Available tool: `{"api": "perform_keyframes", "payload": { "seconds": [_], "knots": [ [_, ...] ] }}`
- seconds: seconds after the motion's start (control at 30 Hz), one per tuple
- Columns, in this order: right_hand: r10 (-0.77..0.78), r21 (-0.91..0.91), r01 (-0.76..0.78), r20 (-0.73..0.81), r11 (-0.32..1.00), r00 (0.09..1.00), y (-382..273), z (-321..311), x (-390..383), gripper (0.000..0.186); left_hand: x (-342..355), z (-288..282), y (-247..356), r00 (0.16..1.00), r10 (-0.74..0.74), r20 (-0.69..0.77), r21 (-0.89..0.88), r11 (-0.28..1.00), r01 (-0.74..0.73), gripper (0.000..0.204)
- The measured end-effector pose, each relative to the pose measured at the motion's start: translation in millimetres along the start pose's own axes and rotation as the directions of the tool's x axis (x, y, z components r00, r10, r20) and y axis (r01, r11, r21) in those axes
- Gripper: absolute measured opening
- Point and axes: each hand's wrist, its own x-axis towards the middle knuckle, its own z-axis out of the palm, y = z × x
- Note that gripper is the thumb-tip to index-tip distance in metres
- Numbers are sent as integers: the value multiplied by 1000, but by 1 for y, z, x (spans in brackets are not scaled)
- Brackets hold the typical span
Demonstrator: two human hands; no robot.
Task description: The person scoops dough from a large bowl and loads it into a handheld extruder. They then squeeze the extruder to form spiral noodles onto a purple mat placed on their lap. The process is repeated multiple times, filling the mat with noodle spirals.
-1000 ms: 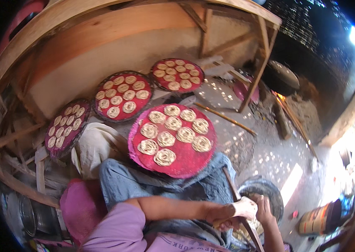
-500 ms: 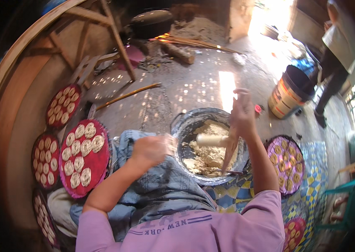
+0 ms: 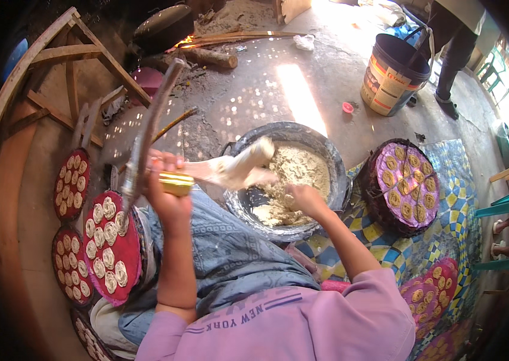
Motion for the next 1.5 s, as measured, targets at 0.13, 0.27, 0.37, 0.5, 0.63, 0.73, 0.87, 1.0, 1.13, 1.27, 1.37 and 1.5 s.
{"api": "perform_keyframes", "payload": {
  "seconds": [0.13, 0.27, 0.37, 0.5, 0.63, 0.73, 0.87, 1.0, 1.13, 1.27, 1.37, 1.5],
  "knots": [
    [-26, -944, 27, 20, 330, 999, 58, 26, -11, 24, 58, 2, 63, 910, -235, 342, 66, 972, 226, 7],
    [-116, -884, 78, 27, 461, 993, 83, 47, 0, 16, 61, -12, 70, 828, -456, 326, 376, 866, 329, 19],
    [-64, -818, 80, 53, 570, 997, 68, 20, -7, 18, 51, -31, 49, 824, -463, 325, 324, 874, 363, 38],
    [-122, -503, 252, 277, 827, 953, 9, -59, -37, 23, 57, -47, 20, 739, -585, 333, 266, 811, 521, 24],
    [-230, 4, 238, 276, 971, 933, -71, -99, -74, 40, 83, -48, 1, 650, -607, 457, -13, 726, 688, 28],
    [-324, -16, 349, 332, 937, 886, -117, -105, -83, 41, 102, -38, -11, 474, -531, 703, -166, 525, 835, 29],
    [-601, -151, 646, 258, 748, 756, -145, -98, -78, 40, 103, -18, -34, 362, -484, 797, -212, 337, 917, 30],
    [-615, -364, 664, 257, 653, 745, -148, -100, -76, 37, 102, -13, -46, 319, -478, 818, -187, 304, 934, 31],
    [-613, -358, 642, 205, 678, 763, -134, -95, -81, 34, 118, -29, -33, 492, -429, 758, -314, 421, 851, 32],
    [-677, -302, 669, 94, 679, 730, -106, -68, -76, 39, 125, -33, -11, 744, -347, 570, -318, 742, 590, 30],
    [-549, -99, 543, -40, 834, 835, -89, -44, -67, 35, 108, -13, 2, 985, -148, 90, -260, 951, 166, 28],
    [-311, 519, 257, 17, 815, 950, -86, 2, -62, 25, 77, 27, 2, 881, 374, -290, 129, 927, -351, 25]
  ]
}}
